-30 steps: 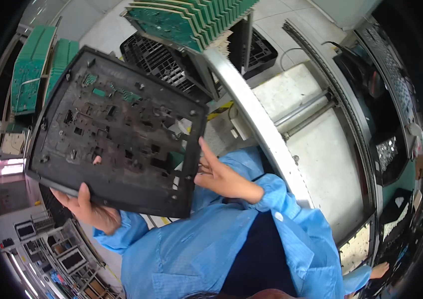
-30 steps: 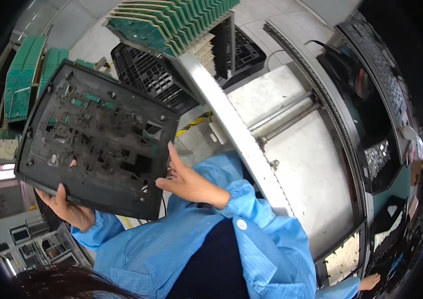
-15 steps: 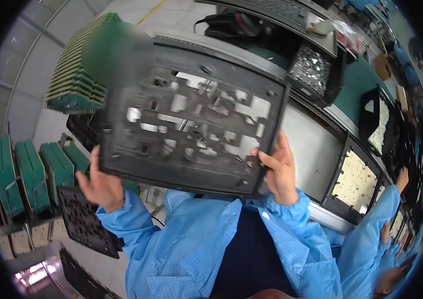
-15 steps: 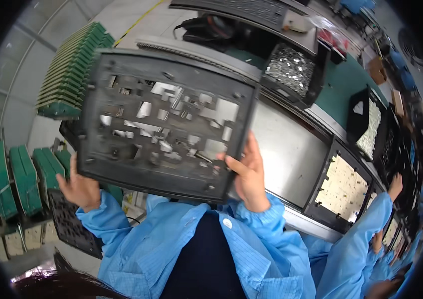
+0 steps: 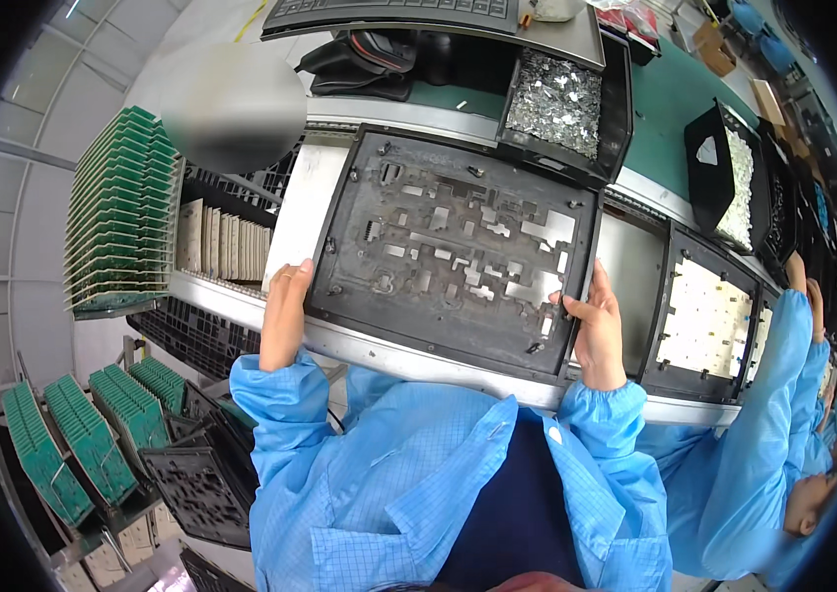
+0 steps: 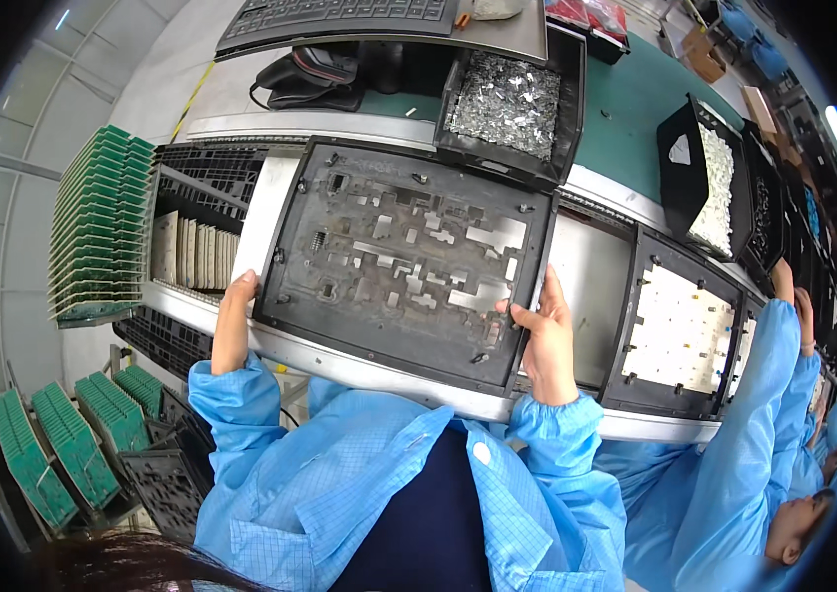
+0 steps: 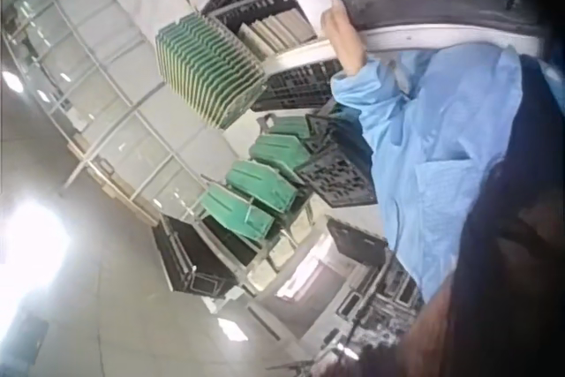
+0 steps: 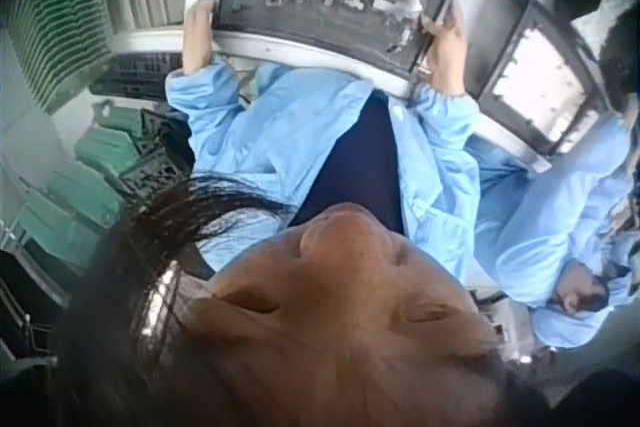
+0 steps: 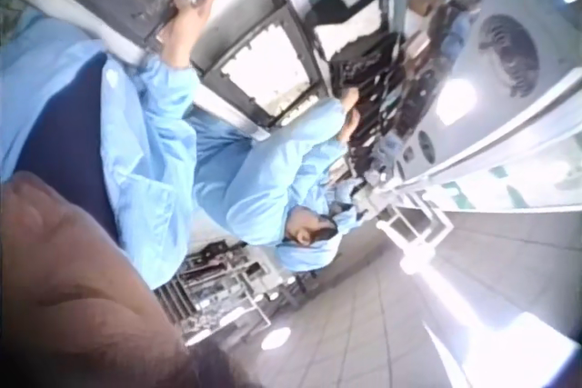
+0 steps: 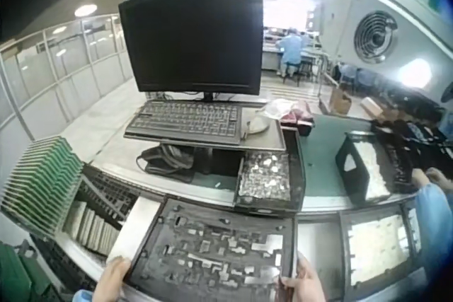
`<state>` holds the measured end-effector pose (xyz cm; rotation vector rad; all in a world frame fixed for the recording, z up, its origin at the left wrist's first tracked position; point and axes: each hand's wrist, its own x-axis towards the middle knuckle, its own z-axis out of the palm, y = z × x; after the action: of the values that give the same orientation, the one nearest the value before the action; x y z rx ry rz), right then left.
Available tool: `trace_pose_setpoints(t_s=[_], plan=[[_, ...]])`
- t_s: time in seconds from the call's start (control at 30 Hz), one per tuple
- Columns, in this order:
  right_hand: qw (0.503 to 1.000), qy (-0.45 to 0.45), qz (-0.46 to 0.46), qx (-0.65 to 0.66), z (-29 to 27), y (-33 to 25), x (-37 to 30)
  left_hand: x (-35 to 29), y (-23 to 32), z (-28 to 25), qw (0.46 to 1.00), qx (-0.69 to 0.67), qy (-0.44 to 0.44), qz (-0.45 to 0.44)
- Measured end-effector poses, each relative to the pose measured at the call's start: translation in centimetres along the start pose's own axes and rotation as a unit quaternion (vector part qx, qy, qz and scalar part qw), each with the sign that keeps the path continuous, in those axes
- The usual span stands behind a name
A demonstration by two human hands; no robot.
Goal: Placing components and applying stickers to circuit boards on an assembly line.
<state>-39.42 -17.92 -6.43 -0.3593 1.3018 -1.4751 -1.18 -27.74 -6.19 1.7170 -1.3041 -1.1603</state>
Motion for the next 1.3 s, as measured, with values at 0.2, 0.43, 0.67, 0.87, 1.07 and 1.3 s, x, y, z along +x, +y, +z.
trace_pose_setpoints(t_s=[0.2,0.43,0.67,0.87,1.07,1.3], plan=[[0.999,0.025,-0.022,-0.035,0.3,1.5,2.0,1.5,1.6,0.5,0.993,0.092,-0.067,0.010],[0.998,0.038,-0.025,-0.035,-0.1,1.9,2.0,1.9,2.0,0.0,0.981,0.148,-0.122,0.025],[0.996,0.061,-0.045,-0.047,0.9,1.4,1.2,1.6,0.1,-0.4,0.967,0.203,-0.132,0.082],[0.997,0.051,-0.042,-0.029,0.9,0.6,1.3,0.8,2.5,-0.5,0.985,0.012,-0.168,-0.036],[0.997,0.062,-0.038,-0.019,0.9,1.4,1.0,0.2,0.6,0.6,0.986,0.130,-0.103,0.027],[0.996,0.067,-0.033,-0.049,0.7,1.6,1.2,1.1,1.6,1.4,0.980,0.164,-0.117,0.006]])
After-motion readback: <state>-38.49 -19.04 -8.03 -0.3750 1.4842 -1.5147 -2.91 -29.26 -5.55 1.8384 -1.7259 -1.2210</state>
